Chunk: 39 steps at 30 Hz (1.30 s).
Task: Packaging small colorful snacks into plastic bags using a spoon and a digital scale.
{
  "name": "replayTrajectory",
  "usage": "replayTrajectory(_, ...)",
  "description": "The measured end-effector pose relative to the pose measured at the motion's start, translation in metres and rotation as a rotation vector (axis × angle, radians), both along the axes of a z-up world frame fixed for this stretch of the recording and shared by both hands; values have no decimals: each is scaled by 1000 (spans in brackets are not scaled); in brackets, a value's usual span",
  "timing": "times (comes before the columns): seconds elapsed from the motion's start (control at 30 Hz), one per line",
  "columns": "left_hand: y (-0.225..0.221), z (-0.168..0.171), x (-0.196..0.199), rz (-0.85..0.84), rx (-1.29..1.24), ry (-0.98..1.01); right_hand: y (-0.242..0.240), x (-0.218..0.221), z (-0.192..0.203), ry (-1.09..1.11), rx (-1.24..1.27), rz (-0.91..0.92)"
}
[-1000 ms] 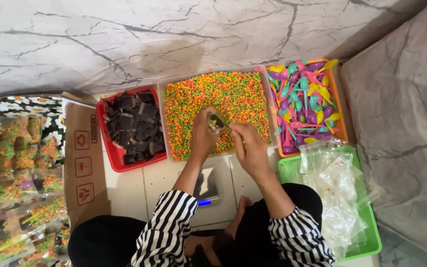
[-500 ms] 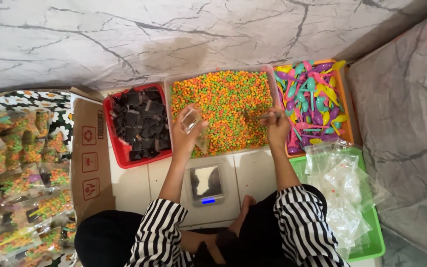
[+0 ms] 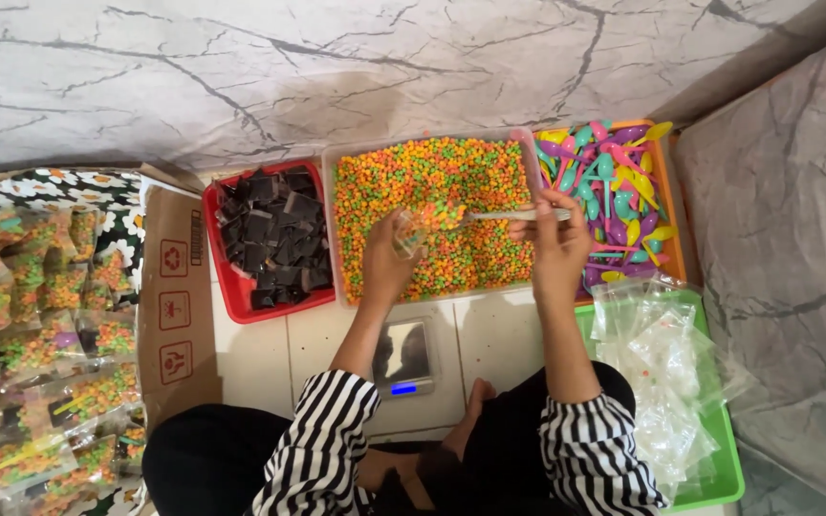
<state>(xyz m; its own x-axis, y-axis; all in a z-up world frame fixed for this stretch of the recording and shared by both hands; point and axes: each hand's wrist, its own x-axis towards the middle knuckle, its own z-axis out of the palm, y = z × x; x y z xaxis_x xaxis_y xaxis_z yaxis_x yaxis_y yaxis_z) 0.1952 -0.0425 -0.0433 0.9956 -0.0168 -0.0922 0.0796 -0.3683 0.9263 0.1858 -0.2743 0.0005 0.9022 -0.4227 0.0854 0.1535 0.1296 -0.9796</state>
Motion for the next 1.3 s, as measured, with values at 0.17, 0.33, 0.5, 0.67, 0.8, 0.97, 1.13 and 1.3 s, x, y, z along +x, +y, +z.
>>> replayTrajectory(0.17, -22, -4, 12, -30, -18, 41, 46, -23, 35, -148, -467, 91)
replayTrajectory(0.33, -9, -20, 18, -20, -178, 57, 13, -17, -1, -245, -381, -35)
replayTrajectory(0.5, 16, 5, 16, 97, -793, 94, -45, -6, -56, 11, -644, -175)
replayTrajectory(0.67, 30, 9, 24, 113, -1033, 10, -48, 4, -146, 388, -436, -19)
replayTrajectory(0.8, 38, 6, 14, 61, -816, -40, -21, 3, -168, 537, 34, -36)
replayTrajectory(0.97, 39, -7, 3, 3, -411, -1, -34, 10, -125, 359, 117, -120)
replayTrajectory(1.13, 22, -11, 4, -51, -182, -14, -26, 7, -60, 125, 190, -117)
replayTrajectory(1.3, 2, -21, 12, -116, 38, 43, 12, -4, -12, -13, -24, -30)
